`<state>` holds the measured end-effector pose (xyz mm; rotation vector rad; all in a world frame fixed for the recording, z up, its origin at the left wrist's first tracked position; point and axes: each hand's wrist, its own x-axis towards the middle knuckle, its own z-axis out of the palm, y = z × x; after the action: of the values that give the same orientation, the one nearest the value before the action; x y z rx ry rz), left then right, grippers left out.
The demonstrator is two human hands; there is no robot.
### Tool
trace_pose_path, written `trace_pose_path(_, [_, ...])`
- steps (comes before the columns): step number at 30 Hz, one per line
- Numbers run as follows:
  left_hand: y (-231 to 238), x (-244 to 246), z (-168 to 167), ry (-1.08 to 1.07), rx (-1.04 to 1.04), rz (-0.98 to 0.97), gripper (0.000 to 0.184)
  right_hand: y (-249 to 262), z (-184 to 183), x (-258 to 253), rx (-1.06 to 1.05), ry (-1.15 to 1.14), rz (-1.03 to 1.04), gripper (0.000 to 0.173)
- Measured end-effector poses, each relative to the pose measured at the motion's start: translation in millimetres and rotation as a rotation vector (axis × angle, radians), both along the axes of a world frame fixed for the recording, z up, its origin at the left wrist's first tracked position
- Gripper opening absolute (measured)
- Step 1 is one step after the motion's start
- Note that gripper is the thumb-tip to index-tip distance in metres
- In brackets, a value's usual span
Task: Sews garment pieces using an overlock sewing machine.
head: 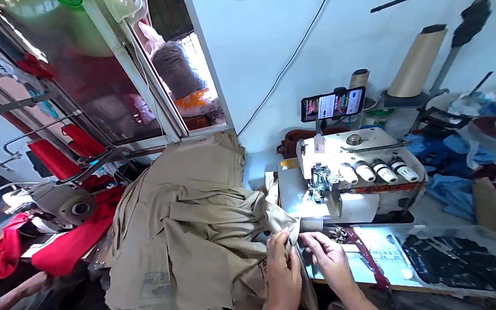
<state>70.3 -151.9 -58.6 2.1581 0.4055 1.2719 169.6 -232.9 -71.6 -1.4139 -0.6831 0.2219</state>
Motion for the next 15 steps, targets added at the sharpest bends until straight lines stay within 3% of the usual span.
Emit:
trace_pose_path(4, [-14.4,-6.8,-16.5,-0.009,0.062,-0.093,0.025,6.1,11.6,-4.1,0.057,0.046,0.015,0.023])
trace_pose_path(8, [-6.5,-14.7,-25.0,0.083,0.087,-0.212,0.022,-5.5,13.7,9.2,0.158,0.218,-0.248,0.023])
trace_pose_path(12, [23.0,-19.8,-32.5,0.231,-0.156,-0.206,0.036,-28.8,12.0,35.4,0.171,0.432,-0.435,0.025])
trace_pose_path(15, [31.0,-21.8,-38.6,0.221,-0.237,-0.209,0.037,-45.8,0.2,37.8,0.036,0.24,-0.411,0.018])
